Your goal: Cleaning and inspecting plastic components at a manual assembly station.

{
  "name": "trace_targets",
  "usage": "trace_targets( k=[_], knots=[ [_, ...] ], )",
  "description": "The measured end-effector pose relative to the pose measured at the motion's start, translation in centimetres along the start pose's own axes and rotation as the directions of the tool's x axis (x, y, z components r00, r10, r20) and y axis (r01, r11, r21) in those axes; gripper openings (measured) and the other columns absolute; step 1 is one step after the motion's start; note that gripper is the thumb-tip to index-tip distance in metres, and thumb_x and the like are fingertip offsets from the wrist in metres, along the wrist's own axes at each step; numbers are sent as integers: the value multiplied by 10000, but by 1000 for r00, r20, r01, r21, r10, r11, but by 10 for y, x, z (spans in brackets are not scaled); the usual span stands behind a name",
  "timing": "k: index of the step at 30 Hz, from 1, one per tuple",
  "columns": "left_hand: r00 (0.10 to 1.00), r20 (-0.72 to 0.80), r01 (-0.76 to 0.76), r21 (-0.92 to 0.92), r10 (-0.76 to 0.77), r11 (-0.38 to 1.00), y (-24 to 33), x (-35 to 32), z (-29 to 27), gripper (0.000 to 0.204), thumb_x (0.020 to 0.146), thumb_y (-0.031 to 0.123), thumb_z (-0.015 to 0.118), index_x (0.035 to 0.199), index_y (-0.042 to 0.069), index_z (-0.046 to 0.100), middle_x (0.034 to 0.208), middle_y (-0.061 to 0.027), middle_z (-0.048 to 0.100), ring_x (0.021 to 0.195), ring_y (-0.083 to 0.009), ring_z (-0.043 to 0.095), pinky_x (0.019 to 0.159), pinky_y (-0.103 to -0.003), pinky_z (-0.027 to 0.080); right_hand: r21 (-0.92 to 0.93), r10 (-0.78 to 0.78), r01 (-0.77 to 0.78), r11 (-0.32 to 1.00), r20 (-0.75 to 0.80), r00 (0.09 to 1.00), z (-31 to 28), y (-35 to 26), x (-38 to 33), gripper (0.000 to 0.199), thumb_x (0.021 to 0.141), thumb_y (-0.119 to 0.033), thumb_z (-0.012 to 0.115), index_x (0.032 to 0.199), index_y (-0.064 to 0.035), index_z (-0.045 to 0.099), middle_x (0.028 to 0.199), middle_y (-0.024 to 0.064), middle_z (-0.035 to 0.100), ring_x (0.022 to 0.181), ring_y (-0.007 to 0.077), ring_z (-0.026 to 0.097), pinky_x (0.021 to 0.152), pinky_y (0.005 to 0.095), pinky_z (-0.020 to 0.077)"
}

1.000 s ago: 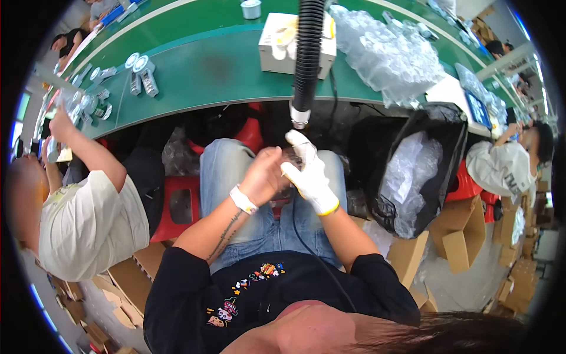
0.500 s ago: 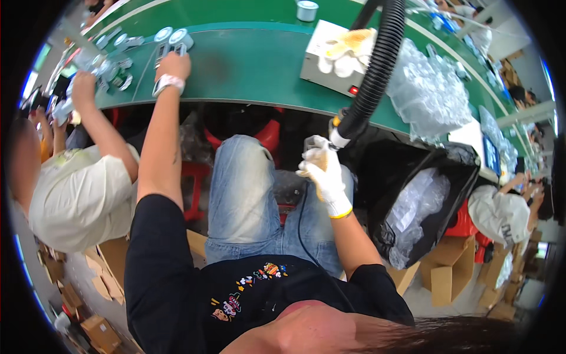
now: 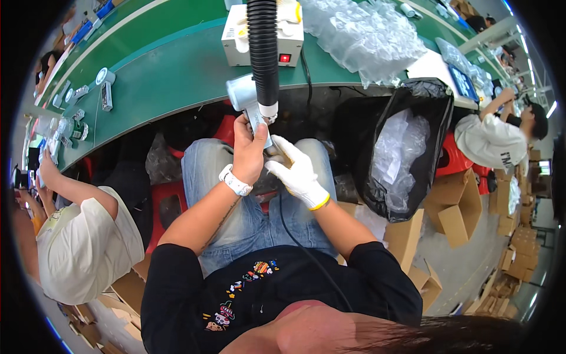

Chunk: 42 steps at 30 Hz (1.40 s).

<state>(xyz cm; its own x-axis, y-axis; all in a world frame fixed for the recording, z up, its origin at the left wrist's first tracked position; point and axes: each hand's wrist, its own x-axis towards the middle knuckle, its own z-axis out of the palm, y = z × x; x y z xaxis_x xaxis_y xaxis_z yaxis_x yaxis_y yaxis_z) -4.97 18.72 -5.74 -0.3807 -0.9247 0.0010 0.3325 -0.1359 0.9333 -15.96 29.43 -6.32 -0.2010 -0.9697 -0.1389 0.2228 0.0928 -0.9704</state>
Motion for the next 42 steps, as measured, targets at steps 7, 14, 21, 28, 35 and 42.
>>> trace_targets(
  k=[7,14,21,28,35,42],
  knots=[
    [991,71,-130,217,117,968,12,-40,-25,620,1059,318,609,1533,56,308,1379,-120,607,1246,-175,579,1015,-311,475,-9,-241,241,970,-79,967,14,8,1,666,874,32,753,1491,12,504,1351,138,635,1226,200,623,1023,329,510],
    [988,149,-97,332,49,938,55,-9,-55,599,1019,305,667,1509,86,403,1318,-96,609,1241,-212,597,1005,-422,523,-94,-119,124,988,55,991,14,-20,25,562,985,-250,688,1477,-38,518,1306,144,653,1186,238,650,936,370,561],
    [965,-15,262,-43,-263,964,51,13,-64,542,1027,372,618,1472,98,470,1330,-116,646,1150,-241,684,784,-438,649,635,127,-686,356,694,708,-21,3,36,615,1049,-527,511,1455,-65,523,1233,153,674,1040,237,687,786,404,596],
    [834,222,501,77,-505,862,87,17,-92,416,1002,341,654,1317,74,600,1219,-94,699,1103,-226,699,866,-389,607,-227,-143,203,952,257,956,-12,-19,13,622,973,-331,666,1483,-20,494,1306,180,668,1012,270,711,858,400,589],
    [786,610,-496,527,99,691,107,-42,-57,289,713,102,817,971,82,687,1028,-95,717,959,-248,722,825,-356,583,-541,-4,364,759,554,832,-12,-76,-3,526,803,-286,763,1253,-32,665,1068,218,722,931,318,737,827,419,578],
    [622,751,-729,455,220,512,83,-101,-29,212,665,122,837,828,95,705,989,-85,705,853,-297,728,708,-380,597,-763,259,358,538,554,791,-3,-49,-34,361,774,-306,758,1045,-70,729,883,211,720,829,422,705,739,477,564]
  ],
)
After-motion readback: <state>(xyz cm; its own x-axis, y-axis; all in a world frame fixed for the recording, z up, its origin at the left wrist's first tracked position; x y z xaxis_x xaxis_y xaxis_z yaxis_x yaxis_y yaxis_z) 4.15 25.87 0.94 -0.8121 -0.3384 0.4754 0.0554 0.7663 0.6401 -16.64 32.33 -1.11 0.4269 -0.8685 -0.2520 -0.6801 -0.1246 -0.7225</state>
